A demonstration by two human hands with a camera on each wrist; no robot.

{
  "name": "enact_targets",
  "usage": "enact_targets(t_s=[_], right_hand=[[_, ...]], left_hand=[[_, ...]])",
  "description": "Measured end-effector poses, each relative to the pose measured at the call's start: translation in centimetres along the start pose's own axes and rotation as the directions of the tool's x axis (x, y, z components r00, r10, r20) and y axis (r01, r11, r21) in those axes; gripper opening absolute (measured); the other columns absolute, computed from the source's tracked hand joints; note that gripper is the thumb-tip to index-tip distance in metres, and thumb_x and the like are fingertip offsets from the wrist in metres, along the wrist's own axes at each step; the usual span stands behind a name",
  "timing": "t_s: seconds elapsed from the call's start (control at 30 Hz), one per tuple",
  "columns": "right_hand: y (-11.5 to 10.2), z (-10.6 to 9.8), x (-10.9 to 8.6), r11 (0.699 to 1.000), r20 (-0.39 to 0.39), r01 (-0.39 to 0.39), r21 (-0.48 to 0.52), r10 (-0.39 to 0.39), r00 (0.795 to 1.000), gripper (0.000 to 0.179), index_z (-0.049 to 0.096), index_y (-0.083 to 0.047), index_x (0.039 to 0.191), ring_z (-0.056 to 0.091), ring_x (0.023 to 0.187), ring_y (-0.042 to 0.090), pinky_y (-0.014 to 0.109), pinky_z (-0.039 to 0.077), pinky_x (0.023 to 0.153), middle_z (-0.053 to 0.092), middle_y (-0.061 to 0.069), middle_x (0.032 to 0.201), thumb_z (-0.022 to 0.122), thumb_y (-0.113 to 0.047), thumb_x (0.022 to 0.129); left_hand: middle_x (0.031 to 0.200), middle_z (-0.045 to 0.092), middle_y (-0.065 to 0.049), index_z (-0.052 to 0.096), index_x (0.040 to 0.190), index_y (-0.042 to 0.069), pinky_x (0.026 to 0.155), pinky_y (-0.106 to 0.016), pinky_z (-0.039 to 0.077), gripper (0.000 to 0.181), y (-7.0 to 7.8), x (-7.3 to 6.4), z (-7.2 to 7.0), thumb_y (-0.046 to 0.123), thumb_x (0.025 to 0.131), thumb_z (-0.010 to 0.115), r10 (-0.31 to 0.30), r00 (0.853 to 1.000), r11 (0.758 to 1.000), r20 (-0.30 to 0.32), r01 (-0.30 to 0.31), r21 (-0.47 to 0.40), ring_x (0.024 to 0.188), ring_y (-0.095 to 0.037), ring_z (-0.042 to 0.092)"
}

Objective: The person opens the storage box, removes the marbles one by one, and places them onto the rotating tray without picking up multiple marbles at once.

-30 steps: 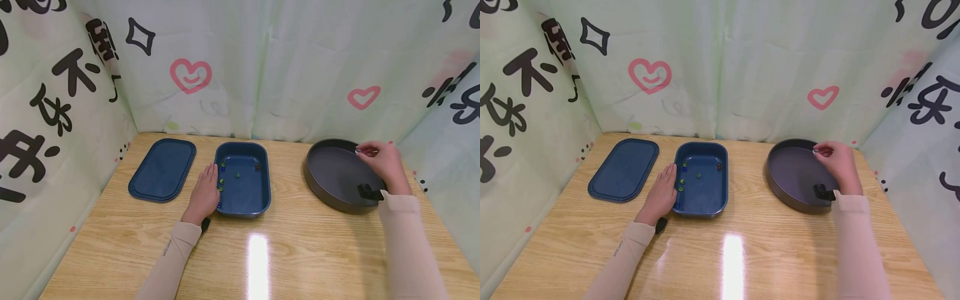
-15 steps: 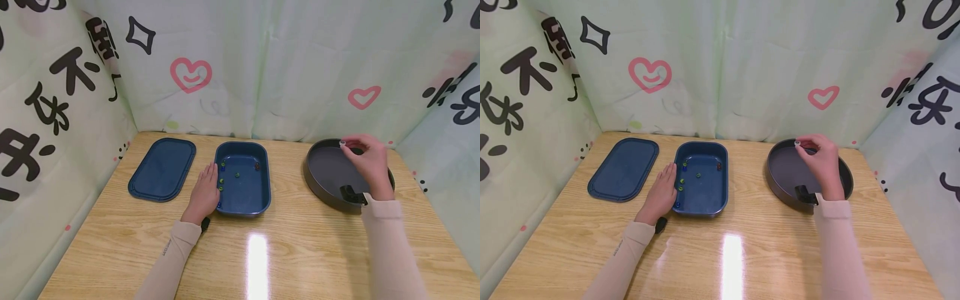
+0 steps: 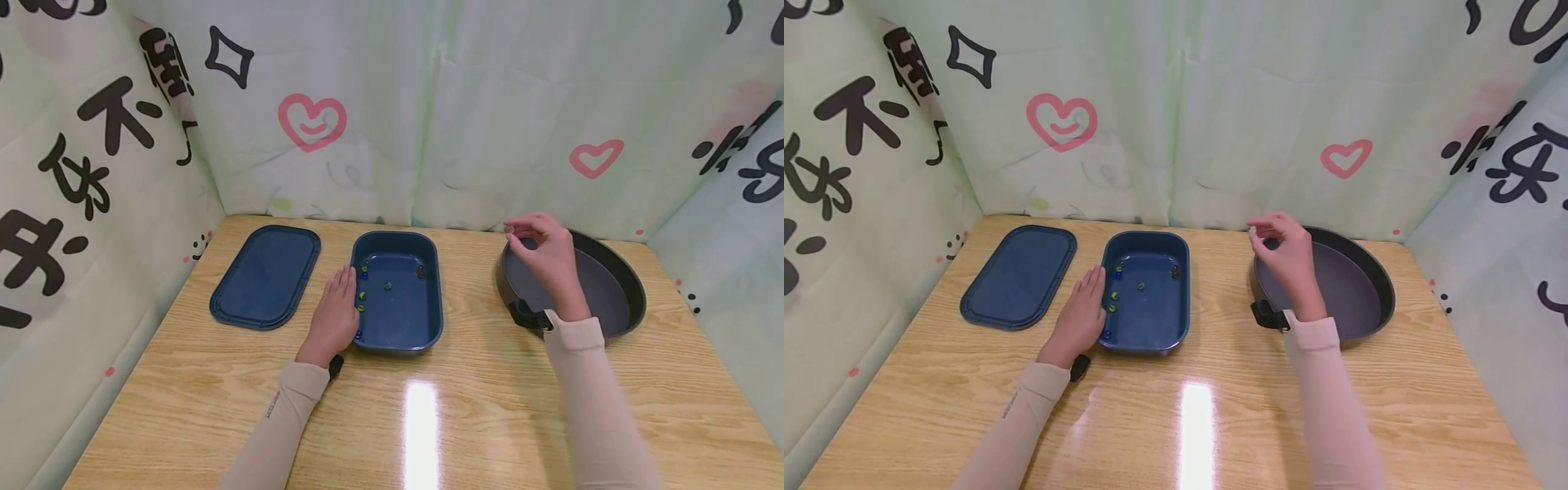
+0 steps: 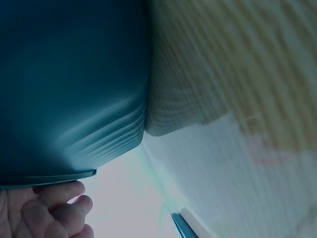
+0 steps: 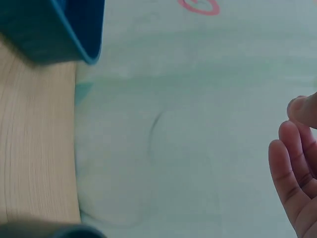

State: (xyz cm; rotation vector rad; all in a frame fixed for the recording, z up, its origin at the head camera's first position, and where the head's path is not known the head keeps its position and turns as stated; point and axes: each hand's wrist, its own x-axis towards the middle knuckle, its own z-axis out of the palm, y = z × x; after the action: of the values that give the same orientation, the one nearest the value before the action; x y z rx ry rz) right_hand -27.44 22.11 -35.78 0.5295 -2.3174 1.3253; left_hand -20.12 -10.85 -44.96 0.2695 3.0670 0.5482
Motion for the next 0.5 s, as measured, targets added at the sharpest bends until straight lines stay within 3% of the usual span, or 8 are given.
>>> enact_targets(t_s=[0.2,0.4,0.5], right_hand=[[-1.1,2.4,0.5,0.997,0.046,-0.006,0.081,0.003,0.999,0.019,0.067,0.006,0.103,0.056,0.085,-0.007,0.011,0.049,0.081,0.057,-0.015,0.094,0.063,0.002,0.084],[-2.7,4.8,1.2,0.982,0.096,-0.041,0.185,0.023,0.995,0.02,0.065,0.013,0.101,0.057,0.084,-0.003,0.012,0.05,0.081,0.063,0.009,0.094,0.064,0.005,0.083],[-3.7,5.9,1.5,0.977,0.119,-0.054,0.207,0.03,0.992,0.02,0.064,0.014,0.102,0.058,0.084,-0.002,0.015,0.051,0.082,0.063,0.013,0.095,0.063,0.007,0.083]], left_hand=[[0.158,0.011,-0.016,0.012,0.15,-0.001,0.121,-0.043,0.012,0.063,-0.1,-0.1,0.1,0.012,0.097,0.043,0.007,1.0,1.0,-0.011,-0.007,0.0,0.147,-0.029,0.012],[0.158,0.011,-0.015,0.011,0.15,-0.001,0.121,-0.043,0.012,0.063,-0.1,-0.1,0.1,0.012,0.097,0.043,0.006,1.0,1.0,-0.011,-0.006,-0.002,0.147,-0.029,0.012],[0.158,0.01,-0.015,0.011,0.15,0.0,0.121,-0.043,0.011,0.063,-0.1,-0.1,0.1,0.012,0.097,0.043,0.002,1.0,1.0,-0.007,-0.002,-0.007,0.147,-0.028,0.012]])
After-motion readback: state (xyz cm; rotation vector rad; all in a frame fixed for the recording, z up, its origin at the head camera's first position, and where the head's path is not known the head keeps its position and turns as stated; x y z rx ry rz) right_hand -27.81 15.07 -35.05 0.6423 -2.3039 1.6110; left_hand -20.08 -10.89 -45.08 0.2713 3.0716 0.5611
